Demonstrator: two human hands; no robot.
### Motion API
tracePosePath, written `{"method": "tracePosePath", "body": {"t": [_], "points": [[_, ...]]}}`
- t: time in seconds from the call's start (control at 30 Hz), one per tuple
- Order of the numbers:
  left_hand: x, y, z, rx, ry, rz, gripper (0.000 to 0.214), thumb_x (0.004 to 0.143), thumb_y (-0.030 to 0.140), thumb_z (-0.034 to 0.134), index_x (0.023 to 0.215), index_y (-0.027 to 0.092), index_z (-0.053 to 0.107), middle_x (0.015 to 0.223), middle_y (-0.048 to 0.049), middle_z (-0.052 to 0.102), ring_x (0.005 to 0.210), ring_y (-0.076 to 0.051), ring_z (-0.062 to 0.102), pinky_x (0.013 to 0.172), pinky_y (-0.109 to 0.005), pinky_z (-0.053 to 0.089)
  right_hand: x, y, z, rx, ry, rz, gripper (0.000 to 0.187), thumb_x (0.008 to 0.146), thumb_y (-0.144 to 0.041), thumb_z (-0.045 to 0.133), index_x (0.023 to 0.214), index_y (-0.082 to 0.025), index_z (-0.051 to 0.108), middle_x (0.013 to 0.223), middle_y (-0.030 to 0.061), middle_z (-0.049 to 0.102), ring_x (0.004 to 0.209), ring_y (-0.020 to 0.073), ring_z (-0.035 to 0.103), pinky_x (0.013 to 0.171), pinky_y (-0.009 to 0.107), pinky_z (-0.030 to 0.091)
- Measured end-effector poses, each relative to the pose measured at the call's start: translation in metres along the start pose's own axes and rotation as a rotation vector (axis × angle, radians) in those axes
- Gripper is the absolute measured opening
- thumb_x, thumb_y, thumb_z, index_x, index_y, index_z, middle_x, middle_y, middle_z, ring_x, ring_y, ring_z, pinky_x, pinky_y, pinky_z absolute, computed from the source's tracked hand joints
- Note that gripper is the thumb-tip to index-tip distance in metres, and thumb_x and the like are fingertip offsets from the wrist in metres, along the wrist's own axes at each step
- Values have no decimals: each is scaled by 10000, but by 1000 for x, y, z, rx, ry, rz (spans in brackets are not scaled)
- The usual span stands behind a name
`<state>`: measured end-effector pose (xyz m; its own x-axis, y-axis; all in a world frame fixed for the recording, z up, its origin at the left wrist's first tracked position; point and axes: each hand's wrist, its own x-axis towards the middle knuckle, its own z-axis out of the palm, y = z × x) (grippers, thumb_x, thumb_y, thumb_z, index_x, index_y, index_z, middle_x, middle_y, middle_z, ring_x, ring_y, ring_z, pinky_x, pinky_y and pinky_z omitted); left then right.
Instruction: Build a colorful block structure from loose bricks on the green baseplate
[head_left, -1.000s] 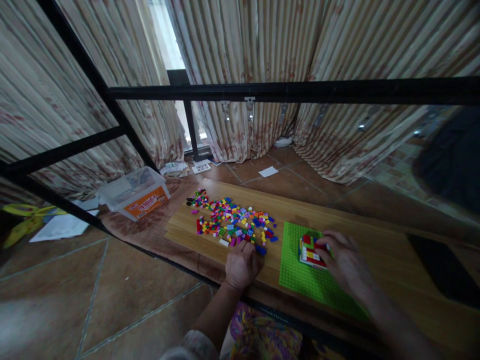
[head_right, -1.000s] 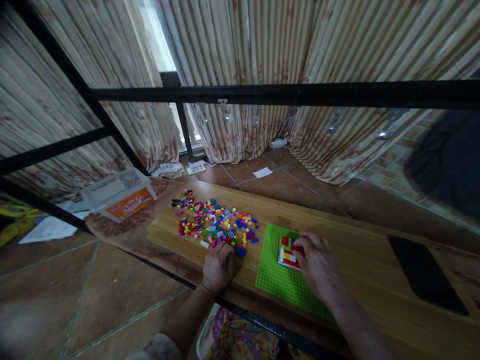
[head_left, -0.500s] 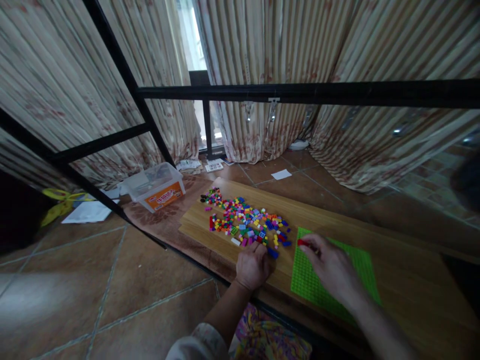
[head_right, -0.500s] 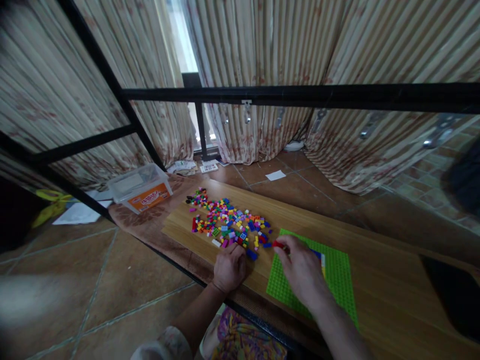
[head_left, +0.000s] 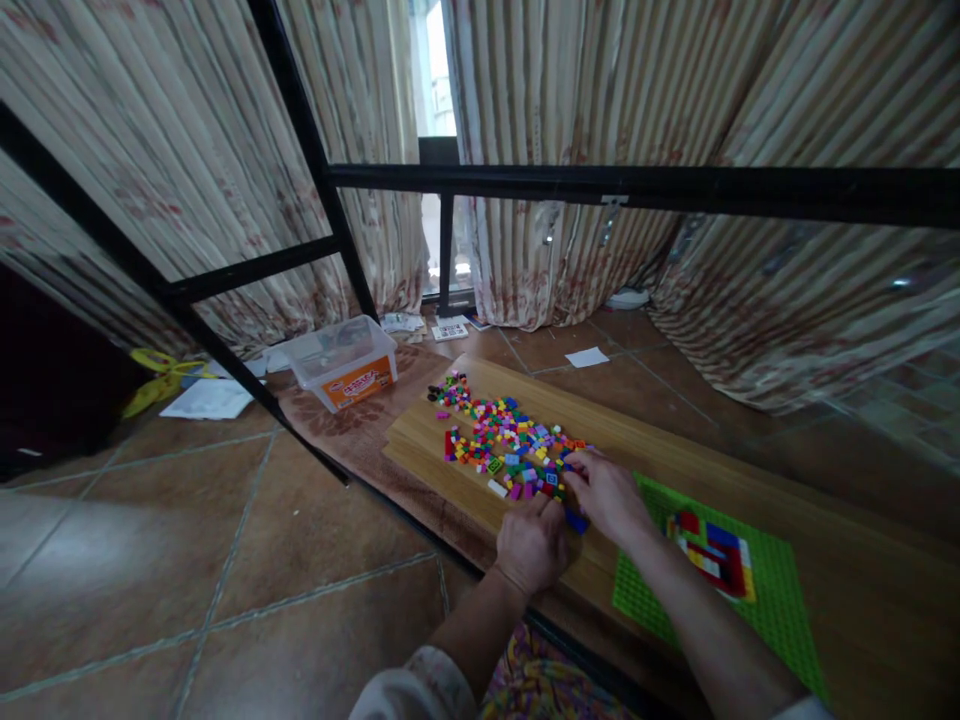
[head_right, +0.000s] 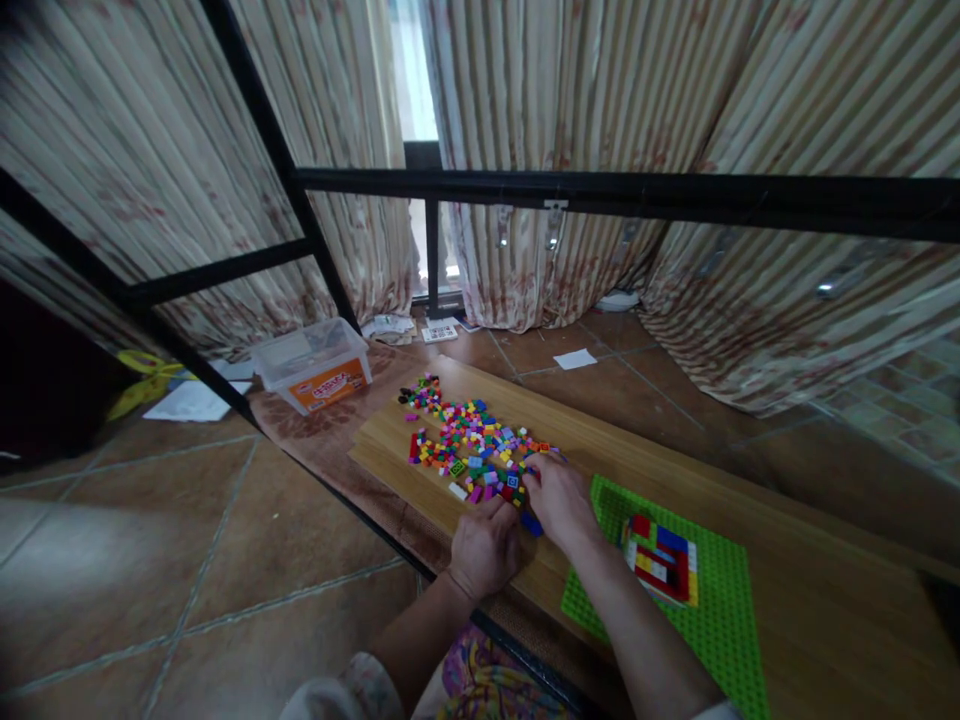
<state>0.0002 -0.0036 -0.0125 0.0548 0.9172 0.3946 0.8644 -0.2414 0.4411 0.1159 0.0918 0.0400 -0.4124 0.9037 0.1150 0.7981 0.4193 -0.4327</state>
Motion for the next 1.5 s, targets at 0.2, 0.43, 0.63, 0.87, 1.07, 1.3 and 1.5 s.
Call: {"method": "tracePosePath", "body": {"t": [0.2,0.43,0.63,0.87,1.07,1.3,1.5], "points": [[-1,-1,2,7,-17,2,38,758,168,502,764,205,494,789,-43,582,685,-173,532,592,-289,406,15,-9,4,-7,19,29,195,861,-222,499,937,-210,679,1010,54,701,882,175,648,795,273,445],[-1,1,2,-9,-48,-23,68,731,163,532,776,204,503,784,-41,588,682,-173,536,570,-283,396,42,-20,19,42,71,-1,207,868,-243,486,921,-209,683,931,51,713,830,170,648,742,266,445],[-2,1,4,-12,-26,-17,57,747,174,542,760,206,497,770,-42,581,680,-174,532,580,-285,398,80,-26,32,70,119,18,259,865,-236,467,1011,-184,674,983,78,708,899,188,640,817,300,454],[-4,-4,9,-21,56,3,120,715,108,528,722,212,470,728,-33,565,653,-167,530,558,-282,390,127,-54,54,52,144,81,299,857,-281,527,1075,-133,669,1055,137,689,1008,232,603,926,353,412],[0,-7,1,-111,80,5,156,756,68,467,763,220,506,727,-39,574,670,-183,560,579,-289,415,135,-63,59,30,95,111,183,851,-276,577,895,-179,726,965,103,712,953,208,608,866,310,419],[2,-9,-2,-97,92,31,177,721,73,484,807,219,538,774,-56,610,717,-209,600,607,-298,448,90,-70,41,104,145,86,213,902,-284,514,970,-210,702,1001,65,694,974,182,597,882,288,411],[3,-7,-4,-36,103,50,94,770,133,491,788,208,543,749,-61,606,685,-206,594,580,-292,427,39,-67,18,211,219,89,198,915,-266,505,995,-244,685,994,10,696,960,133,612,870,231,430]]}}
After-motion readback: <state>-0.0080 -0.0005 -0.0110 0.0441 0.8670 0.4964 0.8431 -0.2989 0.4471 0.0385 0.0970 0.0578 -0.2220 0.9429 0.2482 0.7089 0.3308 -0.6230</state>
